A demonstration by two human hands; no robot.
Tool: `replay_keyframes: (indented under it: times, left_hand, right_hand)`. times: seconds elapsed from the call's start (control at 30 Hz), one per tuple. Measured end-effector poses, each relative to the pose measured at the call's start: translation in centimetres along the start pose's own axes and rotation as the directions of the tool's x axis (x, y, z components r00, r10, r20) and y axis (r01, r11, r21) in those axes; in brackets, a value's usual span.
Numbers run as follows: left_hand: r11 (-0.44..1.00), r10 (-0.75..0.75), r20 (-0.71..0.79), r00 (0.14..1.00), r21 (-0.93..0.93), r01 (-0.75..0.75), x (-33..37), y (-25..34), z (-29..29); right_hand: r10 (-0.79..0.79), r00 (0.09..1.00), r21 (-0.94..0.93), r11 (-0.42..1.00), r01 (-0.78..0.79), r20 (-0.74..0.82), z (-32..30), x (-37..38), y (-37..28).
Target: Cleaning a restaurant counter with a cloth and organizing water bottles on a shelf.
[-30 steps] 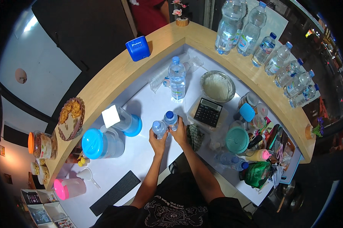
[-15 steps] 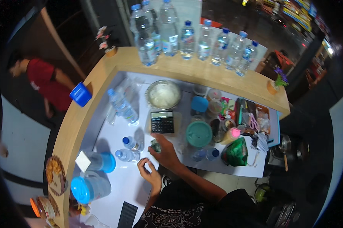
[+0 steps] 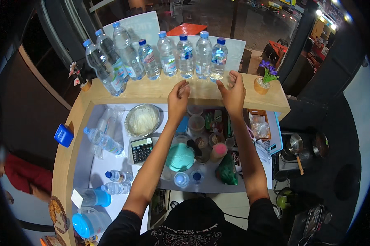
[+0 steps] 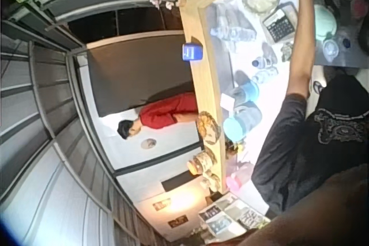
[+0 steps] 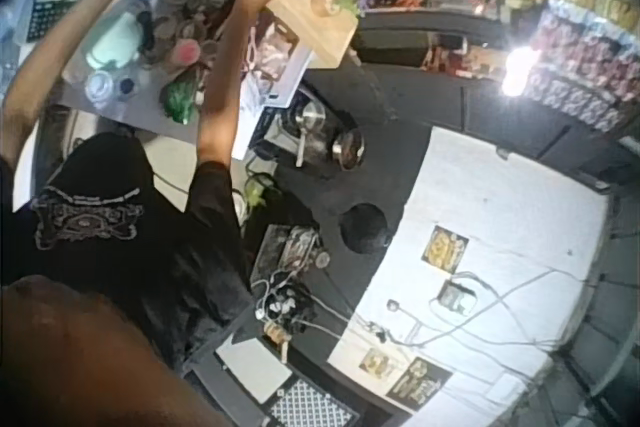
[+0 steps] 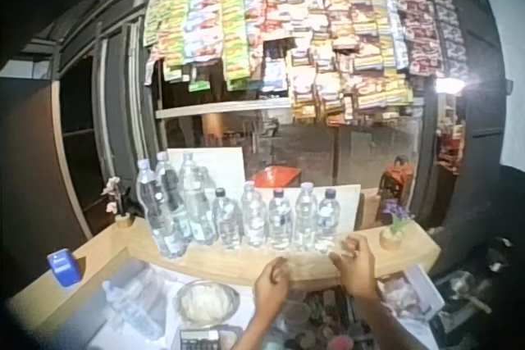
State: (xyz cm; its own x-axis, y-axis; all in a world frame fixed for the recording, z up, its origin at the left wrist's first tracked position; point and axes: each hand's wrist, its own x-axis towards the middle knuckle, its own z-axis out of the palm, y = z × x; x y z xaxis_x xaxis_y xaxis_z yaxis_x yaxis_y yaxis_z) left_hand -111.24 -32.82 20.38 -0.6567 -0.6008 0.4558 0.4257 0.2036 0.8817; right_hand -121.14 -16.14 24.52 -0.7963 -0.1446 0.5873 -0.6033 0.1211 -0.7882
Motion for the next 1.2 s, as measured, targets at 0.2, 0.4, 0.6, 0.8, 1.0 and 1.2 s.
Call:
replay_keyframes:
  times: [0.2, 0.4, 0.6, 0.8, 1.0, 1.2]
  left_hand:
    - [0.943, 0.046, 0.011, 0.999, 0.330, -0.047, 6.0, -2.9, 7.2]
    - [0.880, 0.086, 0.013, 0.996, 0.467, -0.082, 9.0, -4.5, 9.4]
    - [0.842, 0.142, -0.035, 0.989, 0.529, -0.102, 10.5, -4.9, 10.8]
    - [0.833, 0.139, -0.022, 0.990, 0.543, -0.105, 11.0, -4.6, 11.4]
    - [0.909, 0.110, 0.006, 0.994, 0.403, -0.103, 11.3, -5.5, 10.7]
    - [0.855, 0.138, 0.022, 0.990, 0.503, -0.130, 10.7, -5.1, 9.9]
  right_hand:
    - [0.038, 0.997, -0.072, 0.997, -0.032, 0.073, 2.2, 4.6, 7.5]
    - [-0.160, 0.984, -0.022, 0.986, 0.163, 0.077, 4.5, 7.7, 10.2]
    - [-0.176, 0.975, 0.091, 0.982, 0.165, 0.136, 4.8, 9.1, 11.6]
    - [-0.156, 0.979, 0.042, 0.988, 0.151, 0.134, 3.0, 9.9, 12.5]
    - [-0.143, 0.974, 0.119, 0.985, 0.123, 0.175, 2.7, 9.9, 11.9]
    - [-0.114, 0.980, 0.032, 0.993, 0.111, 0.162, 2.2, 8.8, 10.6]
